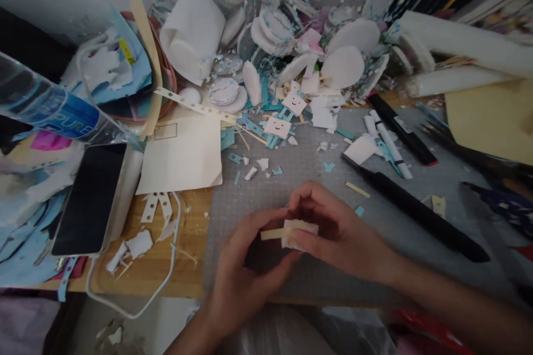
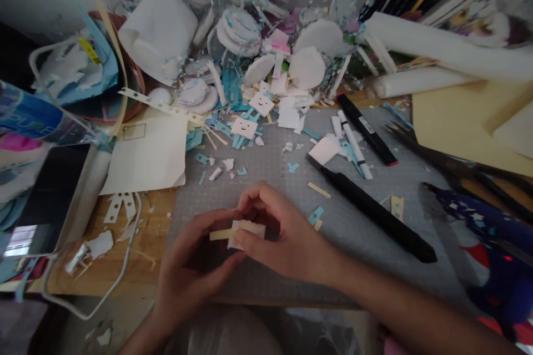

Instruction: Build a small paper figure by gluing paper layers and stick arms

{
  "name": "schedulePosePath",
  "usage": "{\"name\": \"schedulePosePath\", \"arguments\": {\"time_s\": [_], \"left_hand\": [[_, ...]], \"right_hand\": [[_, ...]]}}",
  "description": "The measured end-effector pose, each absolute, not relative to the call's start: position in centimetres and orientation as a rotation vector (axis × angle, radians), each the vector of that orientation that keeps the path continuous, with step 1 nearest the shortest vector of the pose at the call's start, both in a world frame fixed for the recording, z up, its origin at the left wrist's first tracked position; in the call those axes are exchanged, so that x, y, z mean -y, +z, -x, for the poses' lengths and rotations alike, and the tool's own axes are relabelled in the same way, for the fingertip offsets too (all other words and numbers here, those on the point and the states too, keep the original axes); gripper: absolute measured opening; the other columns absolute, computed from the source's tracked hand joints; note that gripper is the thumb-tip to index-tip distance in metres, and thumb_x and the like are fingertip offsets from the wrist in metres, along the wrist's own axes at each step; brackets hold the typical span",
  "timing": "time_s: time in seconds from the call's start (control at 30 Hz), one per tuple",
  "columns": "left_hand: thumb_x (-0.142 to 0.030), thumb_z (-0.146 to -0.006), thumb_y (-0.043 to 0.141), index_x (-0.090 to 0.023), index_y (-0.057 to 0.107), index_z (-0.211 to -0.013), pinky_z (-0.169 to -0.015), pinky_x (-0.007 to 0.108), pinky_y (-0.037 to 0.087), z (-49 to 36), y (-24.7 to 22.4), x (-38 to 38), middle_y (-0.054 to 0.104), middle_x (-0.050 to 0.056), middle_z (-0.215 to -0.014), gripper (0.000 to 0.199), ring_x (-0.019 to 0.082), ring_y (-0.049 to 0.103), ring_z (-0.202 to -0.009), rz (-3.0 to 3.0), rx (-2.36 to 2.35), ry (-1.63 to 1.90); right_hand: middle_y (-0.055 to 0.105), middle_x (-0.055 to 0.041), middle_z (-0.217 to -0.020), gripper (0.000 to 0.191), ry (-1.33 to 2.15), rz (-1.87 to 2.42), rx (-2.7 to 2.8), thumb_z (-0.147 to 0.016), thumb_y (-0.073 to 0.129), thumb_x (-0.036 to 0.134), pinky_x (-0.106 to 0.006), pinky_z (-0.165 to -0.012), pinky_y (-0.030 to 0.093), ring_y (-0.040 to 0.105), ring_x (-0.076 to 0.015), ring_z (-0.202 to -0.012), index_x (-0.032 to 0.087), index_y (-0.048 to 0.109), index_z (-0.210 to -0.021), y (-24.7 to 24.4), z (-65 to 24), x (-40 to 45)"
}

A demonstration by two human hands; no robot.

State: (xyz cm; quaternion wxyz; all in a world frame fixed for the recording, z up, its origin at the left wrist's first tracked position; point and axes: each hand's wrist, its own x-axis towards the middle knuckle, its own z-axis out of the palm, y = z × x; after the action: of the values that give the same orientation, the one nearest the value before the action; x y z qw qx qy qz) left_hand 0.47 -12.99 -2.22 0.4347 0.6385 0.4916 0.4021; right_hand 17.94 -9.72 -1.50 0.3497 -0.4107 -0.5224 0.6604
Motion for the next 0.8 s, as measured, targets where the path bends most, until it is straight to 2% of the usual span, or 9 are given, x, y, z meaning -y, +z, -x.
{"name": "schedulePosePath", "arguments": {"time_s": [0.17, 0.3, 0.47, 0.63, 0.8], "left_hand": [[-0.014, -0.078, 0.077, -0.027, 0.065, -0.108, -0.076, 0.021, 0.057, -0.5, -2.1, 13.0, 0.074, 0.0, -0.097, 0.035, 0.013, 0.071, -0.085, -1.436, -1.21, 1.038], [-0.017, -0.074, 0.081, -0.025, 0.066, -0.103, -0.068, 0.019, 0.057, -0.5, -2.2, 13.1, 0.073, -0.001, -0.086, 0.033, 0.013, 0.07, -0.074, -1.371, -1.211, 1.102], [-0.025, -0.074, 0.083, -0.023, 0.065, -0.101, -0.066, 0.023, 0.055, 0.2, -2.3, 13.1, 0.069, 0.002, -0.089, 0.032, 0.015, 0.066, -0.077, -1.62, -1.259, 1.117], [-0.029, -0.083, 0.075, -0.024, 0.065, -0.107, -0.078, 0.037, 0.049, 1.6, -2.3, 12.9, 0.068, 0.005, -0.1, 0.027, 0.022, 0.062, -0.089, -2.194, -1.368, 0.887], [-0.034, -0.086, 0.071, -0.023, 0.061, -0.12, -0.086, 0.043, 0.042, 2.5, -2.0, 13.2, 0.065, 0.009, -0.114, 0.037, 0.028, 0.058, -0.1, -2.431, -1.453, 0.718]], "right_hand": [[0.053, 0.0016, -0.086, 0.013, 1.837, 0.961, 1.297, -0.085, 0.059, 0.024, -0.022, -0.065, 0.046, 0.054, -0.0113, -0.076, 0.022, 0.048, -0.093, -1.3, -18.2, 9.5], [0.056, -0.0002, -0.086, 0.007, 1.777, 0.972, 1.318, -0.09, 0.054, 0.028, -0.025, -0.066, 0.048, 0.055, -0.0139, -0.079, 0.022, 0.052, -0.093, -1.2, -18.7, 9.3], [0.061, -0.0036, -0.091, 0.017, 1.224, 1.078, 1.449, -0.1, 0.043, 0.028, -0.03, -0.069, 0.049, 0.058, -0.0163, -0.078, 0.025, 0.059, -0.095, 0.1, -20.5, 10.2], [0.062, -0.0046, -0.095, 0.016, 0.506, 1.316, 1.596, -0.096, 0.048, 0.019, -0.034, -0.07, 0.047, 0.059, -0.0201, -0.082, 0.024, 0.062, -0.1, 0.4, -24.0, 13.4], [0.061, -0.006, -0.101, 0.013, 0.167, 1.547, 1.868, -0.094, 0.052, 0.019, -0.035, -0.079, 0.047, 0.061, -0.0205, -0.091, 0.021, 0.062, -0.102, -1.5, -26.3, 16.2]]}}
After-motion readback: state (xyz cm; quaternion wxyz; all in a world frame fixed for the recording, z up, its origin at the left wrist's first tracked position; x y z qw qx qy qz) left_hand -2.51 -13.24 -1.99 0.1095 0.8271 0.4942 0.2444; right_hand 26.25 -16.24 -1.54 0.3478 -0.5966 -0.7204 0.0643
